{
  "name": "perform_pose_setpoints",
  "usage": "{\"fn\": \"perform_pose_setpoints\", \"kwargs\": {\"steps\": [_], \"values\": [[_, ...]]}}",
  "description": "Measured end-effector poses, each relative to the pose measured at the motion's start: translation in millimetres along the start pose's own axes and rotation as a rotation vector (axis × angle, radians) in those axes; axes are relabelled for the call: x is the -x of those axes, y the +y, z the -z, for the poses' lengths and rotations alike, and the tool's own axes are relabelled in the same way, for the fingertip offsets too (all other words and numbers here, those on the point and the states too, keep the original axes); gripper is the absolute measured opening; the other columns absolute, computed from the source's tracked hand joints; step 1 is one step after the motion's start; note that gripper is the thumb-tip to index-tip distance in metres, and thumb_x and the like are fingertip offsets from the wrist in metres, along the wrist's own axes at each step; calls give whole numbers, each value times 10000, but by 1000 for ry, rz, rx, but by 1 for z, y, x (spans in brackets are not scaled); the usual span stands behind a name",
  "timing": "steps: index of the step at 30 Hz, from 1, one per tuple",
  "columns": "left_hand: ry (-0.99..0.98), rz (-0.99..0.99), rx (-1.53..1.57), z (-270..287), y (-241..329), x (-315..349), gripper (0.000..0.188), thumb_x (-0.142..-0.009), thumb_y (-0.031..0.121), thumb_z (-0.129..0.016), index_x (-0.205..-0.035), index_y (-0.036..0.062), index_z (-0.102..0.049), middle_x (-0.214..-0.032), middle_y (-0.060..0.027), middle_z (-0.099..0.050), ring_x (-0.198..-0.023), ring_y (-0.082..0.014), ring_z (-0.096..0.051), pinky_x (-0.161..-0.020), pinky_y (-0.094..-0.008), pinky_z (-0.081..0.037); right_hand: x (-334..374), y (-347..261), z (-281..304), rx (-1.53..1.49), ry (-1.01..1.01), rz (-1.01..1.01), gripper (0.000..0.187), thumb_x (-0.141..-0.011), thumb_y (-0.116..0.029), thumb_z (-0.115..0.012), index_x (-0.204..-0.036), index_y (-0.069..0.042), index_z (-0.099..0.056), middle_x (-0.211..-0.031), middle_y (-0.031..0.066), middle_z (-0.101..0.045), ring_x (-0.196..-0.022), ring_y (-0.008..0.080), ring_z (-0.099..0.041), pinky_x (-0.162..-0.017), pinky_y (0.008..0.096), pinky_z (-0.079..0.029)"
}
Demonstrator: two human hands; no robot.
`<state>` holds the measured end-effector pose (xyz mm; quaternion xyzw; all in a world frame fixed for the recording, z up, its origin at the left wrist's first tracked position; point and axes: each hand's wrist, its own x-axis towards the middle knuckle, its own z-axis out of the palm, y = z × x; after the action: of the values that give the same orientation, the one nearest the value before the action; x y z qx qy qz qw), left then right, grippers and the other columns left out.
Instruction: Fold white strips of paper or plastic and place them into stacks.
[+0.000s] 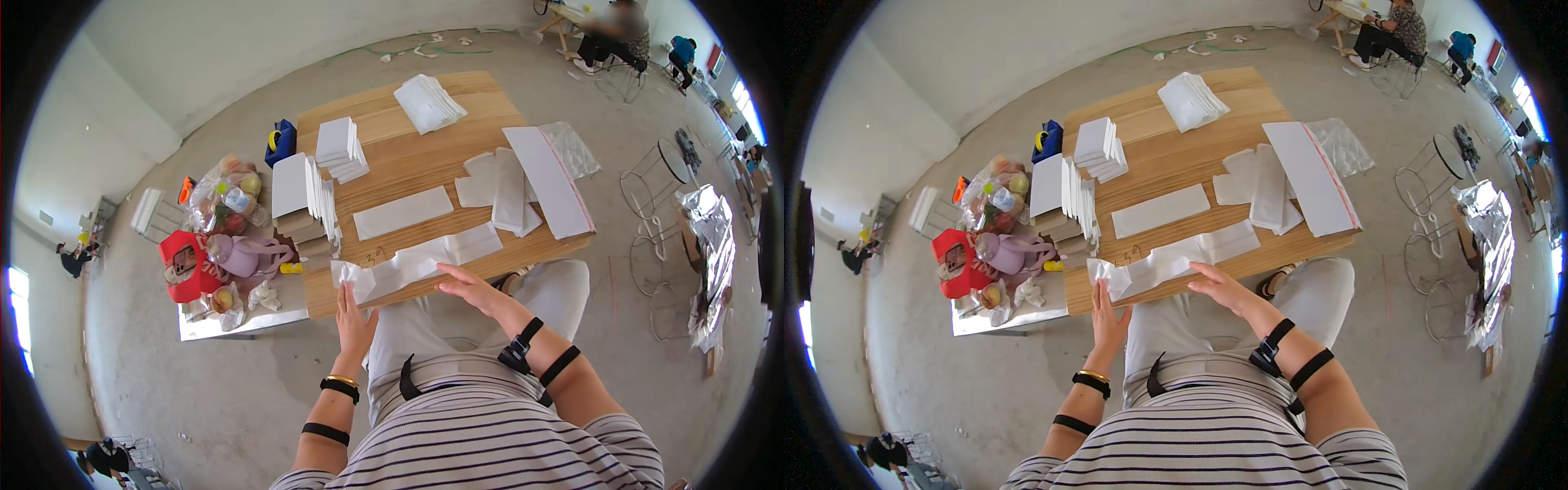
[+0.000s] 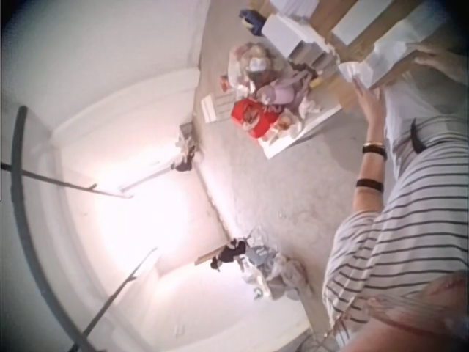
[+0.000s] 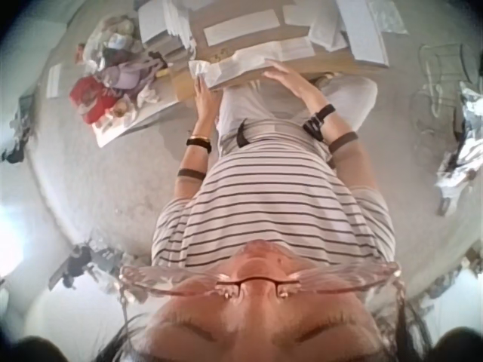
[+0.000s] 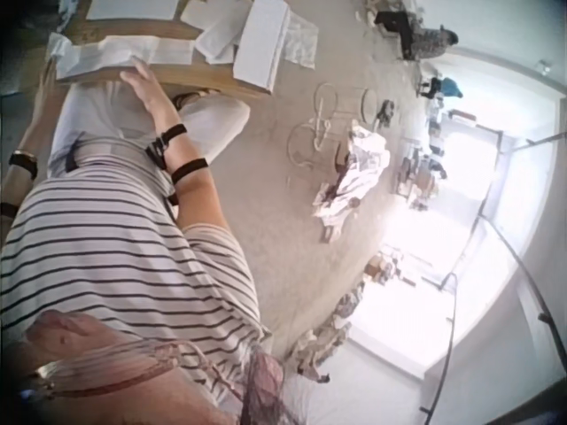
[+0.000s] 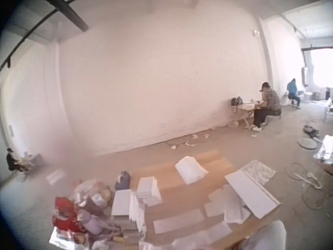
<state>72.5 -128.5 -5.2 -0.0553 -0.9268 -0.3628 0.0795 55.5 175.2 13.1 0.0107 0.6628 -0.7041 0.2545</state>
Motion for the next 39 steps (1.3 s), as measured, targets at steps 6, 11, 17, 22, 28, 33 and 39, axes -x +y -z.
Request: {"fn": "perform_pose_setpoints", "kwargs": {"steps": [6,11,17,22,28,33,39], "values": [[-304,-115,-328,3,-14,12,876,-877,345,-672,-1524,-13,-203,-1580,-213,-226,-1450,-352,-270,-1188,-520,-170,1,1,5,-79,38,-42,597,-966,-268,-610,-1479,-52,-395,-1235,107,-633,-1202,181,-558,-1004,317,-425],[-350,-171,-458,3,-15,7,848,-922,404,-607,-1534,-2,-184,-1604,-165,-203,-1478,-322,-227,-1195,-555,-125,2,-6,6,-67,50,-86,584,-971,-246,-595,-1472,-24,-393,-1229,106,-637,-1177,157,-576,-986,302,-437],[-404,-168,-481,3,-13,-15,830,-944,401,-575,-1549,16,-157,-1612,-148,-192,-1487,-296,-212,-1207,-535,-88,2,-2,9,-163,66,-85,587,-976,-235,-594,-1472,-4,-381,-1239,105,-629,-1156,162,-597,-986,296,-446],[-406,-169,-482,5,-14,-23,816,-948,412,-565,-1544,12,-178,-1609,-144,-207,-1483,-287,-225,-1208,-530,-94,0,1,11,-191,68,-99,588,-982,-234,-588,-1472,9,-373,-1296,104,-595,-1163,160,-598,-973,289,-451],[-375,-198,-475,7,-15,-21,790,-944,409,-574,-1527,5,-226,-1595,-149,-243,-1468,-297,-261,-1202,-540,-118,-2,0,12,-183,53,-132,592,-984,-245,-587,-1473,10,-370,-1376,99,-537,-1166,152,-596,-966,286,-451],[-355,-207,-453,10,-18,-20,776,-940,398,-586,-1523,16,-244,-1593,-156,-248,-1466,-311,-263,-1201,-542,-126,-3,-4,11,-184,53,-135,548,-988,-243,-583,-1446,0,-407,-1319,85,-566,-1111,144,-616,-943,279,-464],[-116,-119,-399,25,4,-22,550,-903,312,-634,-1366,57,-485,-1391,-163,-493,-1261,-376,-459,-1092,-519,-306,-1,-20,49,-68,280,-14,281,-944,-237,-628,-1135,-31,-625,-985,54,-665,-875,129,-640,-786,270,-518]]}}
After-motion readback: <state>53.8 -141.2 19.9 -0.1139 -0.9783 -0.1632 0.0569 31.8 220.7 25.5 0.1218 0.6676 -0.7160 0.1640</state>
